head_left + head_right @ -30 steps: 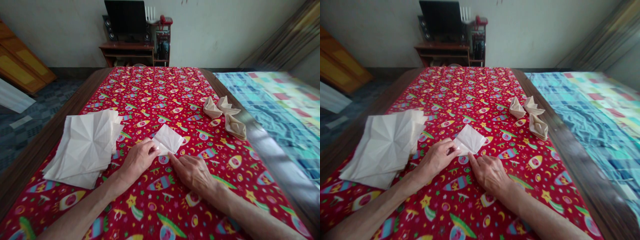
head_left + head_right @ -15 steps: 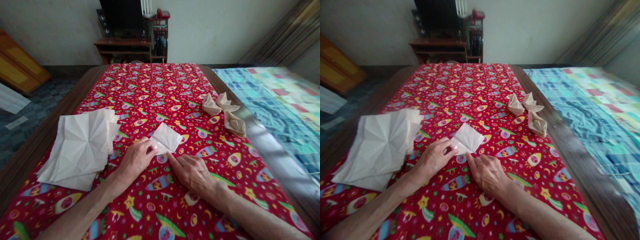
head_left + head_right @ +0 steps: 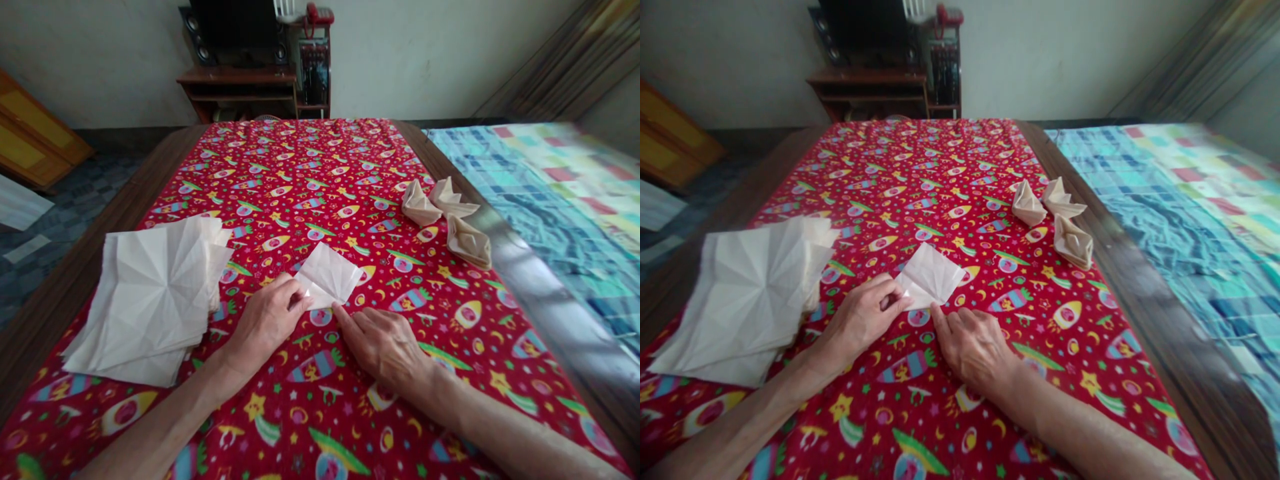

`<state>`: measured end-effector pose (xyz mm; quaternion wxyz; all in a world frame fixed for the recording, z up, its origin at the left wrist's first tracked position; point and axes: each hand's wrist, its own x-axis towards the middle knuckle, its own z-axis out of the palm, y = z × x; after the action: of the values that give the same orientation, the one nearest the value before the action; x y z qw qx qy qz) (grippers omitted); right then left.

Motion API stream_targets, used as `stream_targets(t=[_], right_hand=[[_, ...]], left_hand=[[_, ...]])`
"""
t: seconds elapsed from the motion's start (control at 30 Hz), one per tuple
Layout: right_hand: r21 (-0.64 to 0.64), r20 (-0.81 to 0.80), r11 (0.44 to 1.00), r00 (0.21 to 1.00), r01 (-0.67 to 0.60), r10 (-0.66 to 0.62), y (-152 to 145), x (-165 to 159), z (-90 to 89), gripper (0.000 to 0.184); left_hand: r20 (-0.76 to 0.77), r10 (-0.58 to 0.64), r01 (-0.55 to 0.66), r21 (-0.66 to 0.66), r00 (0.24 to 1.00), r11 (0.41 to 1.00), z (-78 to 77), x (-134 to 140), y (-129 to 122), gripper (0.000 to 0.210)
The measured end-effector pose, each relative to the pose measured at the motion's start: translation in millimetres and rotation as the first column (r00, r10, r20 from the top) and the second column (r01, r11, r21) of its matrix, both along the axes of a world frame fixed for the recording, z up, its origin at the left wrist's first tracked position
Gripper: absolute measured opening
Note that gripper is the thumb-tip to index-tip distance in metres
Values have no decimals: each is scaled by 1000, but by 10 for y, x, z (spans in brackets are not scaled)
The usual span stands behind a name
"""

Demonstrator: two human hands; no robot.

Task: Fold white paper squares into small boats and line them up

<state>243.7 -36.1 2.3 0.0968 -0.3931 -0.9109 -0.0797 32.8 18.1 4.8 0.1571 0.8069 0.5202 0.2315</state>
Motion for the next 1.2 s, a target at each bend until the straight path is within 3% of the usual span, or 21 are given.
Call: stream_targets(t=[0.3,0.63,1.2], right_hand=[[-45,-68,999,998,14,-17,-36,19,24,43],[-62,-135,997,990,43,-52,3,32,-66,34],[11,-158,998,985,68,-66,0,19,-56,30]], left_hand=[[-22,1,-1,-4,1000,1000,-28,-17,-7,21],[-7,1,-1,-3,1000,1000,-24,-16,-5,21],[3,2,-2,-15,1000,1000,-10,-8,-3,23]])
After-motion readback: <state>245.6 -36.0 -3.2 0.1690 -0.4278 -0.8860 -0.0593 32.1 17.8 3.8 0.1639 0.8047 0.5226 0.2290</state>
